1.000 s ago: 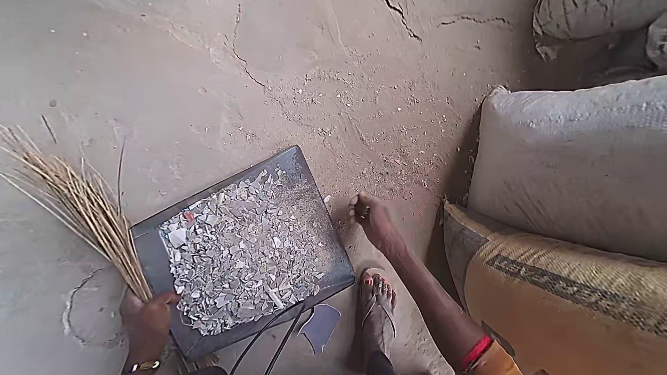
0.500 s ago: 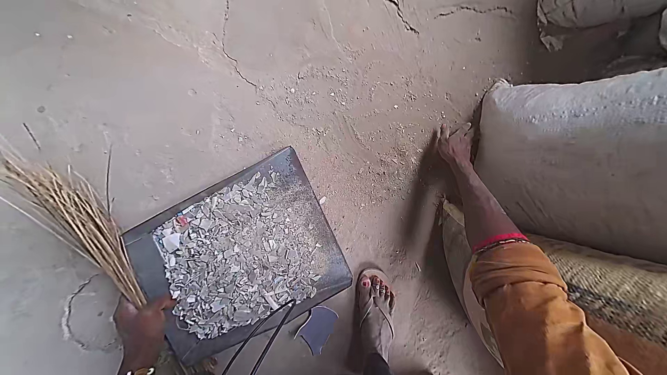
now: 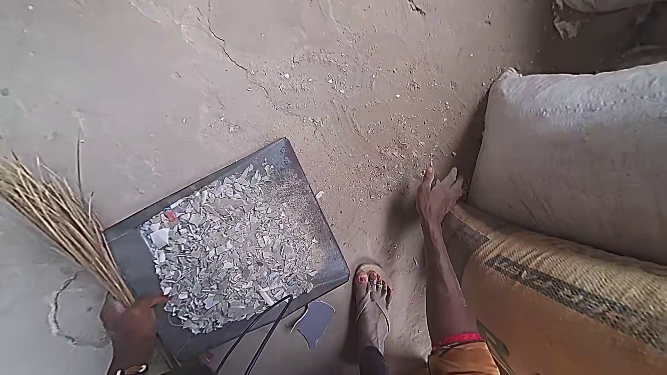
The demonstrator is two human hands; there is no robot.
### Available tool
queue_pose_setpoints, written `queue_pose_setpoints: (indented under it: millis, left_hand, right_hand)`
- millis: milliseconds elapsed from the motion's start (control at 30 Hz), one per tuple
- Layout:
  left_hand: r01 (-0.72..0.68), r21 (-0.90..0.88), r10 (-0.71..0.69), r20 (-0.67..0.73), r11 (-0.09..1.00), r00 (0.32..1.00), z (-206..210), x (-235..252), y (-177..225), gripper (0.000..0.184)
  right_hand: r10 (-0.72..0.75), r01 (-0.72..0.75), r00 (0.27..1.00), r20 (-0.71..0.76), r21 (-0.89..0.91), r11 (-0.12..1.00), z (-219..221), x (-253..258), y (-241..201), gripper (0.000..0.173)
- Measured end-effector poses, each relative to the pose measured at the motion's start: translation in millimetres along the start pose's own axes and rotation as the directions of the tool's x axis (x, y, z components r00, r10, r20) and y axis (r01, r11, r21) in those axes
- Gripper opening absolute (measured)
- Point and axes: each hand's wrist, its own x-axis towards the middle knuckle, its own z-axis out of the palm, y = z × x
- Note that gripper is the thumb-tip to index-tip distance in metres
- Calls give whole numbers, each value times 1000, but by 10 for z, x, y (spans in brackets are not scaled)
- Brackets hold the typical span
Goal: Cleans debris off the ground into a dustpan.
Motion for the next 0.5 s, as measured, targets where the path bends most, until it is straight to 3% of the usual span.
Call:
queue_pose_setpoints:
  millis: [100,200,267,367,433,500]
  left_hand:
    - [-24,-36,24,0,999,1000,41,55,-53,86]
    - [-28,-37,28,0,999,1000,5,61,-100,84]
    - [-36,-31,36,-3,999,999,15,81,-104,83]
    - [-27,-37,27,3,999,1000,32,85,-103,86]
    - [-14,-34,15,3,999,1000,12,51,-86,85]
    - [-13,-45,13,-9,999,1000,20,54,-75,84]
  right_hand:
    - [217,-212,976,31,-104,972,16,227,-74,80]
    - [397,-394,912,102,-53,918,169,488,-211,81]
    - [356,-359,930,92,25,933,228,492,-383,82]
    - [43,-58,995,93,171,984,128,222,-425,75]
    - [48,-46,999,-3,222,974,124,122,-301,68]
    - [146,-133,985,-89,142,981,302,185,-181,73]
